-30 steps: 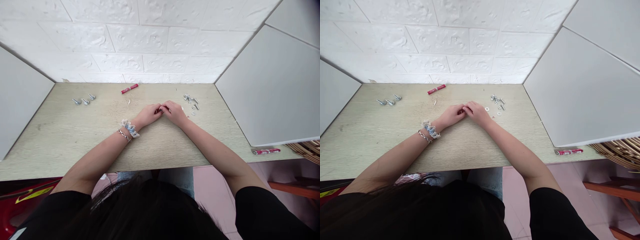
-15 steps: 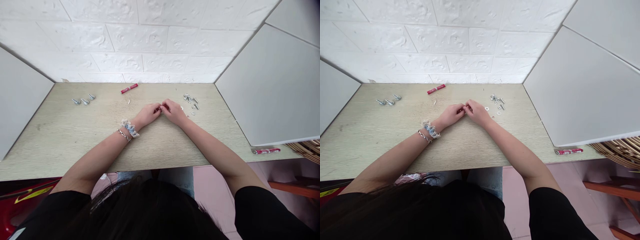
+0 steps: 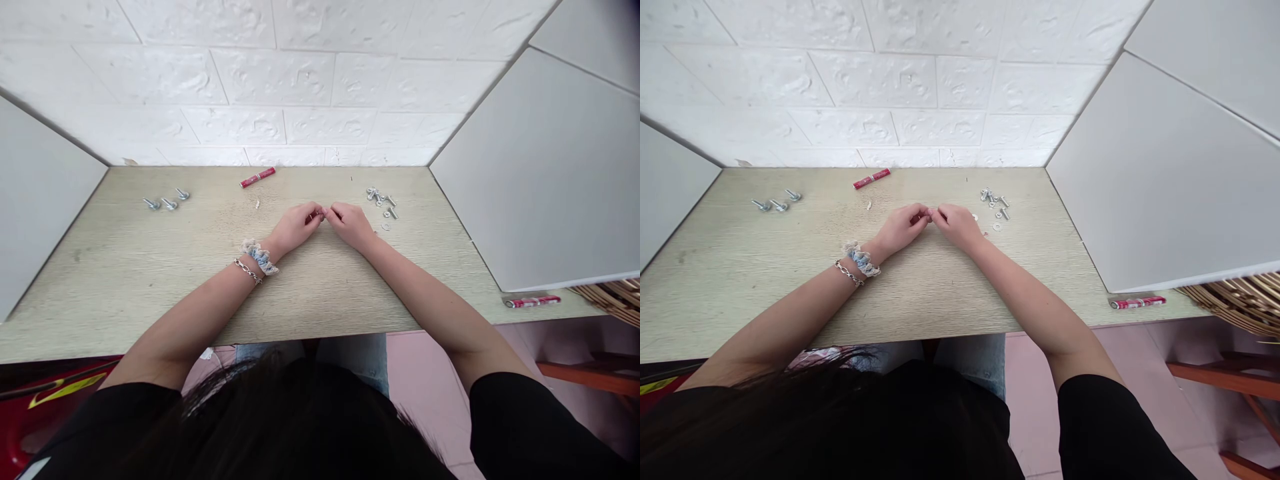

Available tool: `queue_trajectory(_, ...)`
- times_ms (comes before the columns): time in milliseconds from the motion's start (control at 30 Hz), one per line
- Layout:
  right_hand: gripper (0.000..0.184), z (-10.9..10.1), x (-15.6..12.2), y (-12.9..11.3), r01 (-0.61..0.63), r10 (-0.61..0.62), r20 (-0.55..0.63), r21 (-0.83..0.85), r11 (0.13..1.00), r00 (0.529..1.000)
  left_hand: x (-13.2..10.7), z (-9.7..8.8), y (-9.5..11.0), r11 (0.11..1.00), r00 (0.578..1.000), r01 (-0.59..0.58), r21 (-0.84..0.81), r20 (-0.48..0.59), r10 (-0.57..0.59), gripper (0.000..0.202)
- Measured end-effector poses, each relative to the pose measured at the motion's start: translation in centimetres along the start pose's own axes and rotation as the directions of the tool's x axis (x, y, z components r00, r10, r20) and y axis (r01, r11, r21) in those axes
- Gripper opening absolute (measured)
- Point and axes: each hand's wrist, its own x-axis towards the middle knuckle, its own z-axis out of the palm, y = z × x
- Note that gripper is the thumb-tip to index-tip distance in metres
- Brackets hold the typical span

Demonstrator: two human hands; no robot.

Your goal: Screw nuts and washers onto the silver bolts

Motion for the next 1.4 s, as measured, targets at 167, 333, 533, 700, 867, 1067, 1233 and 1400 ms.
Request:
queue_trajectory(167,0.032,0.17,0.04,0.23,0.059,-0.058,-0.023,0.015,0.998,0.998,-0.11,-0.12,0.17,1.0,1.0,0.03,-0.004,0.008,-0.03,0.015)
queue_trajectory(333,0.028,0.44,0.03,0.28,0.136,-0.135,-0.01,0.01,0.991,0.991,-0.11,-0.11,0.03,1.0,0.999,0.015,0.021,0.052,-0.017,0.016)
queue_trajectory(533,0.025,0.61,-0.07,0.19,0.17,-0.171,-0.005,-0.028,0.985,0.985,-0.04,-0.05,-0.26,0.997,0.996,-0.048,0.062,0.079,0.043,0.02)
queue_trajectory(700,0.023,0.35,-0.29,-0.18,0.111,-0.112,-0.017,-0.051,0.993,0.994,-0.02,-0.02,-0.29,0.996,0.995,-0.062,0.064,0.084,0.056,0.022)
queue_trajectory(867,0.024,0.12,-0.4,-0.4,0.074,-0.074,-0.038,-0.013,0.997,0.997,-0.01,-0.08,-0.05,0.999,0.998,-0.03,0.034,0.058,0.028,0.021)
queue_trajectory(1067,0.025,0.14,-0.37,-0.22,0.069,-0.068,-0.038,0.011,0.998,0.997,0.02,-0.13,-0.03,0.999,0.999,0.036,-0.017,0.016,-0.035,0.02)
queue_trajectory(1233,0.025,0.16,-0.38,-0.08,0.034,-0.033,-0.036,0.029,0.999,0.999,0.09,-0.23,0.05,0.995,0.995,0.088,-0.046,-0.038,-0.09,0.018)
queue_trajectory(1400,0.024,0.01,-0.3,0.05,0.01,-0.002,-0.094,0.077,0.997,0.996,0.1,-0.3,0.12,0.991,0.99,0.122,-0.055,-0.069,-0.126,0.017)
